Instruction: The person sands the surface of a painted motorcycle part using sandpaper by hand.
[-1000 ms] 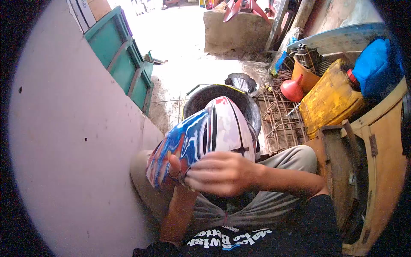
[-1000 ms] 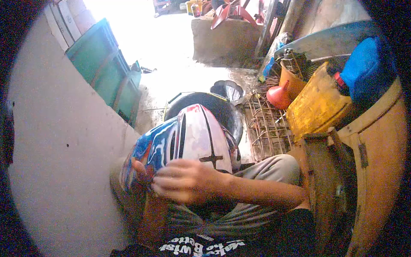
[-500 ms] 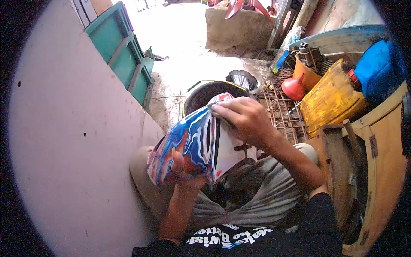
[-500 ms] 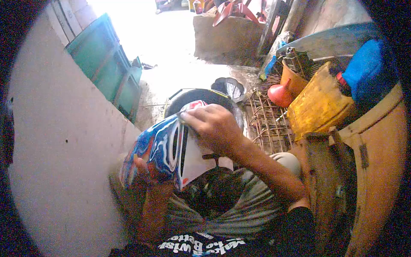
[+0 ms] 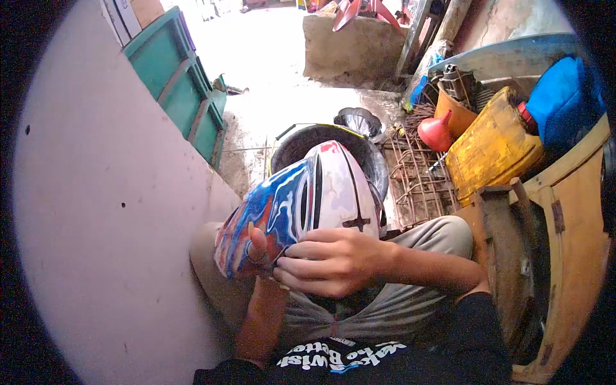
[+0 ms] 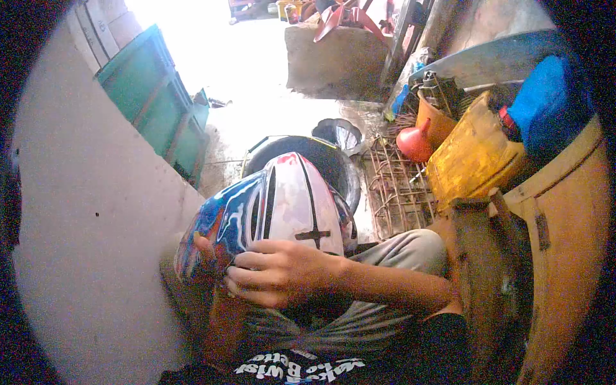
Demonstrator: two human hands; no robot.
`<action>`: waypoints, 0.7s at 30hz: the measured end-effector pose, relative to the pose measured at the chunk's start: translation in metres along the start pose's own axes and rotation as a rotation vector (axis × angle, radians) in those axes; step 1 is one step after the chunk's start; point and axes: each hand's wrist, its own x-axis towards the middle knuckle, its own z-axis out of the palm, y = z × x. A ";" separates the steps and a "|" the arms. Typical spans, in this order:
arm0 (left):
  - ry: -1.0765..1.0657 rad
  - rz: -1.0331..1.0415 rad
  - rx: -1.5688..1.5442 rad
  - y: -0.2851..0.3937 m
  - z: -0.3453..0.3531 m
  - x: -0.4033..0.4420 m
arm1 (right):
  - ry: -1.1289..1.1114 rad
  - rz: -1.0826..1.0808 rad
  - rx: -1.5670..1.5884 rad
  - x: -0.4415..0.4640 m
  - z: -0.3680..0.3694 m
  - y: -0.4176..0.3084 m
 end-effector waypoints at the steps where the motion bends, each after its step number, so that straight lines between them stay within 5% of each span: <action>1: -0.015 -0.015 -0.024 0.001 -0.004 -0.002 | 0.013 0.013 -0.035 -0.002 -0.001 0.010; 6: -0.021 0.051 0.062 0.000 0.003 -0.008 | -0.318 0.531 -0.345 -0.026 -0.023 0.075; 7: -0.002 0.110 0.149 -0.001 0.006 -0.006 | -0.154 0.390 -0.230 -0.016 -0.016 0.057; 9: 0.182 -0.041 -0.658 -0.002 -0.027 -0.011 | 0.058 0.094 -0.049 0.001 0.001 0.008; 10: 0.278 -0.123 -1.052 0.001 -0.032 -0.011 | -0.012 0.002 0.004 0.014 -0.009 -0.008; 12: 0.003 -0.025 0.005 -0.007 -0.033 -0.015 | 0.057 0.137 -0.031 -0.007 0.001 0.022; 13: 0.003 -0.021 -0.006 -0.002 -0.023 -0.019 | -0.101 0.339 -0.164 -0.009 -0.014 0.041; 14: 0.000 -0.017 -0.019 0.001 -0.013 -0.021 | -0.011 0.417 -0.283 -0.016 -0.015 0.065; 16: -0.023 -0.005 -0.054 0.004 -0.001 -0.018 | -0.201 0.484 -0.241 -0.010 -0.030 0.053; 19: -0.036 -0.051 -0.073 -0.004 -0.017 -0.015 | 0.041 0.085 0.041 0.005 -0.007 -0.004; 21: -0.020 -0.113 -0.058 -0.005 -0.036 -0.025 | 0.000 0.165 -0.071 -0.002 -0.008 0.007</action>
